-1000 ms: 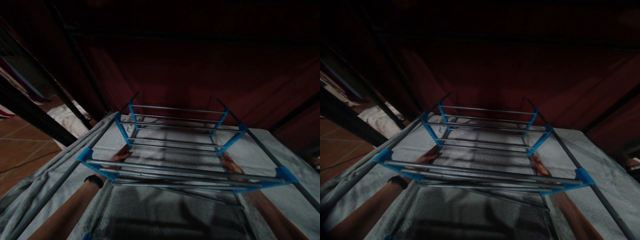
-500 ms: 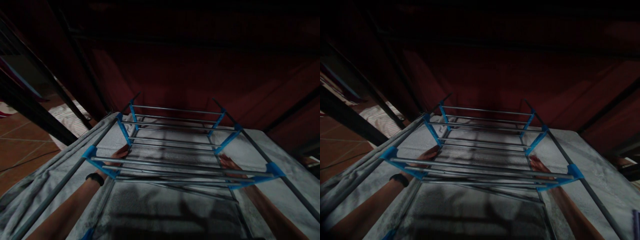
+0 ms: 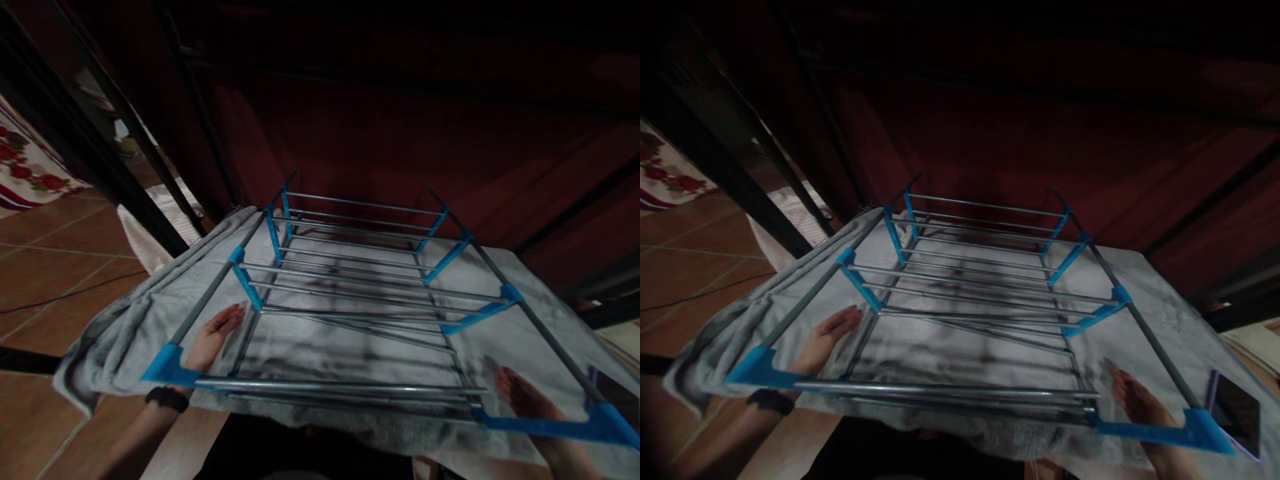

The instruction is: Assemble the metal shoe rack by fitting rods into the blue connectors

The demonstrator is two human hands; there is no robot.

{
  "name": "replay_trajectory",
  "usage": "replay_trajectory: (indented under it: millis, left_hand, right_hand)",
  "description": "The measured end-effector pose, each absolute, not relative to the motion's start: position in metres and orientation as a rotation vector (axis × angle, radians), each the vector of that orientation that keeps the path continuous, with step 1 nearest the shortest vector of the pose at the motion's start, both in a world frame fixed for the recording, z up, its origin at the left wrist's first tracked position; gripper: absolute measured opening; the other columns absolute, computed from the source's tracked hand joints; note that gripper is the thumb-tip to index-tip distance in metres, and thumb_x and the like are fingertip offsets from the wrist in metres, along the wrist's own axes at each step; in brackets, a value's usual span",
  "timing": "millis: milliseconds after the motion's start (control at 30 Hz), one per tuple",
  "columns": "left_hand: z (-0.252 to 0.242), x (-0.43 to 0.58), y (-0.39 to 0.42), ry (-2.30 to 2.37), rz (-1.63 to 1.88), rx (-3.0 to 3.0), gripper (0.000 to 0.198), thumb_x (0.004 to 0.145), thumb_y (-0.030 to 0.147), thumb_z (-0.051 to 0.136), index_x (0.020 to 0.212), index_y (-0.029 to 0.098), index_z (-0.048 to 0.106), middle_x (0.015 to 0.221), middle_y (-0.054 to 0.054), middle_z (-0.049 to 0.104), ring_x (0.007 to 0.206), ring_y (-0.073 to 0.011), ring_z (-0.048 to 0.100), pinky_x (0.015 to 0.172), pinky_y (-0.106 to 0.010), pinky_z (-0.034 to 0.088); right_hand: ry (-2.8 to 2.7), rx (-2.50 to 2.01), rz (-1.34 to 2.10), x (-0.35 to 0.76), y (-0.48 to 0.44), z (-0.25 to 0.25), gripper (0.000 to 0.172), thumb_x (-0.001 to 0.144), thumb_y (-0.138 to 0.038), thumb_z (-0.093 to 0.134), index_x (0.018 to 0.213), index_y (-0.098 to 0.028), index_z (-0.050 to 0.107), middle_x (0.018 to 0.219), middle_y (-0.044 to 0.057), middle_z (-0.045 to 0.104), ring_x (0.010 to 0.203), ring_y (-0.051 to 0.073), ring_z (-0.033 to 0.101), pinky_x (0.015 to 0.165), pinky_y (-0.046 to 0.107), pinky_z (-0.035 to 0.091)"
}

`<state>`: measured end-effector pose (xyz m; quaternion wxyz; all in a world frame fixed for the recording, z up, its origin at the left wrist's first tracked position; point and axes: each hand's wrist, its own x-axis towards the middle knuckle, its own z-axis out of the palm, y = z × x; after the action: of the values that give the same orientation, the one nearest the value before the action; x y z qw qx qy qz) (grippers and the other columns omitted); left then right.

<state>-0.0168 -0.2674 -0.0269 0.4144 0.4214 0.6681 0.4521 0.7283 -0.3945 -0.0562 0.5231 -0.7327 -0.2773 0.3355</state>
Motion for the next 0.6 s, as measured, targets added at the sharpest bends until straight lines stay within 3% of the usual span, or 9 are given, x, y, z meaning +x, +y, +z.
replay_trajectory:
  millis: [100,233,333,500,600]
  left_hand:
    - [-0.054,-0.022,-0.313,1.865,1.024,1.379,0.073,0.077,0.065,0.058,0.13,0.015,0.06,0.135,-0.016,0.064,0.131,-0.0356,0.055,0.117,-0.052,0.038]
    - [-0.074,-0.023,-0.344,1.895,0.857,1.958,0.052,0.091,0.049,0.041,0.133,0.023,0.06,0.145,-0.01,0.057,0.141,-0.0295,0.044,0.123,-0.047,0.029]
    - [-0.073,-0.02,-0.346,1.951,0.796,2.142,0.053,0.093,0.042,0.035,0.139,0.023,0.055,0.147,-0.011,0.054,0.145,-0.0296,0.039,0.123,-0.048,0.028]
    - [-0.066,-0.017,-0.342,2.032,0.66,2.331,0.06,0.094,0.039,0.029,0.143,0.009,0.049,0.154,-0.023,0.042,0.15,-0.0354,0.027,0.121,-0.059,0.02]
    - [-0.069,-0.018,-0.343,2.063,0.588,2.304,0.06,0.094,0.037,0.029,0.146,0.012,0.046,0.153,-0.021,0.044,0.15,-0.0344,0.027,0.121,-0.061,0.02]
  right_hand:
    - [-0.575,-1.756,0.772,0.692,-0.43,-0.081,0.028,0.066,-0.055,0.068,0.083,-0.035,0.074,0.093,0.008,0.075,0.095,0.038,0.072,0.091,0.054,0.059]
    - [-0.618,-1.808,0.572,0.656,-0.444,-0.097,0.04,0.06,-0.054,0.071,0.09,-0.028,0.075,0.104,0.009,0.076,0.112,0.04,0.066,0.102,0.055,0.052]
    - [-0.626,-1.895,0.375,0.644,-0.443,-0.1,0.048,0.065,-0.058,0.064,0.093,-0.021,0.075,0.108,0.013,0.075,0.118,0.041,0.062,0.108,0.056,0.044]
    - [-0.541,-1.947,0.266,0.636,-0.437,-0.101,0.052,0.068,-0.06,0.059,0.093,-0.017,0.074,0.108,0.016,0.074,0.113,0.04,0.064,0.101,0.053,0.046]
    - [-0.506,-1.89,0.316,0.639,-0.436,-0.101,0.053,0.065,-0.058,0.064,0.096,-0.016,0.074,0.105,0.014,0.075,0.111,0.036,0.065,0.1,0.049,0.047]
